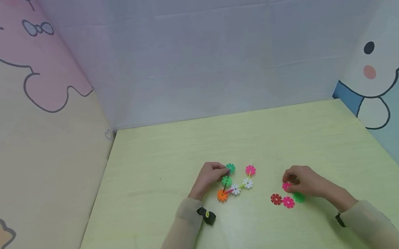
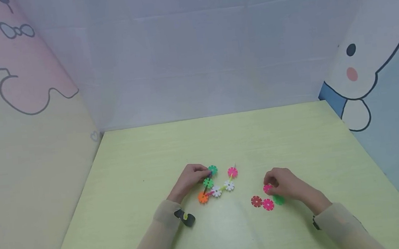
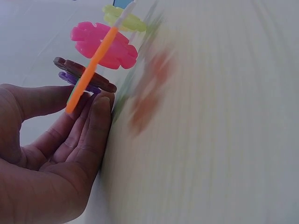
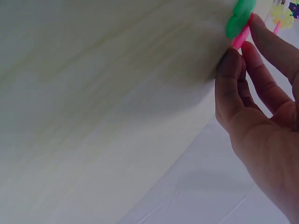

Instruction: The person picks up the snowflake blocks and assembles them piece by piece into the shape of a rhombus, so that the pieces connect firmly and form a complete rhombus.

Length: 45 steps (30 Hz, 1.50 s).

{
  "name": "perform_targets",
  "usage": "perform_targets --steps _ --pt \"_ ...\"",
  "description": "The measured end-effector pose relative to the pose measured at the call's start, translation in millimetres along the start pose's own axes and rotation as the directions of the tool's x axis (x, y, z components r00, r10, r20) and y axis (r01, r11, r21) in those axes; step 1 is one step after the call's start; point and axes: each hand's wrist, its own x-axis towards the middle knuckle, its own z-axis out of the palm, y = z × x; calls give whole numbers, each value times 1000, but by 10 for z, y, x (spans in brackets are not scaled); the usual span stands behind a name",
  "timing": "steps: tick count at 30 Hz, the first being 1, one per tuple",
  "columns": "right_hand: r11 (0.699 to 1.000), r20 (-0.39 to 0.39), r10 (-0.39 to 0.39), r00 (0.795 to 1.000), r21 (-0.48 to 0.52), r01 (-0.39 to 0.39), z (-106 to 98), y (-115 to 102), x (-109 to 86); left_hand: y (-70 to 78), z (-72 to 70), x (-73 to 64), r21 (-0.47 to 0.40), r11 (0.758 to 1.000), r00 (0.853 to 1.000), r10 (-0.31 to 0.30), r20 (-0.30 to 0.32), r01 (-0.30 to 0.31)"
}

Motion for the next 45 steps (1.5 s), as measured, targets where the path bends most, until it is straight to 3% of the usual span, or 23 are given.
perform_targets --steps 12,23,28,36,45 --pt "999 28 -23 999 -27 23 -36 -53 16 -8 -14 1 -11 1000 1000 -6 1 6" --pt "997 13 -48 999 -58 48 -56 -89 105 14 -29 -50 4 1000 1000 25 -17 -25" --pt "994 -24 -110 994 -18 110 -189 -133 256 20 -15 -45 6 1000 999 28 -17 -28" --pt "981 -178 -153 972 95 172 -258 -328 603 17 -5 -41 -14 1000 1000 22 5 -22" --pt "966 -153 -228 962 86 242 -156 -552 983 2 -20 -31 13 1000 1000 24 19 -24"
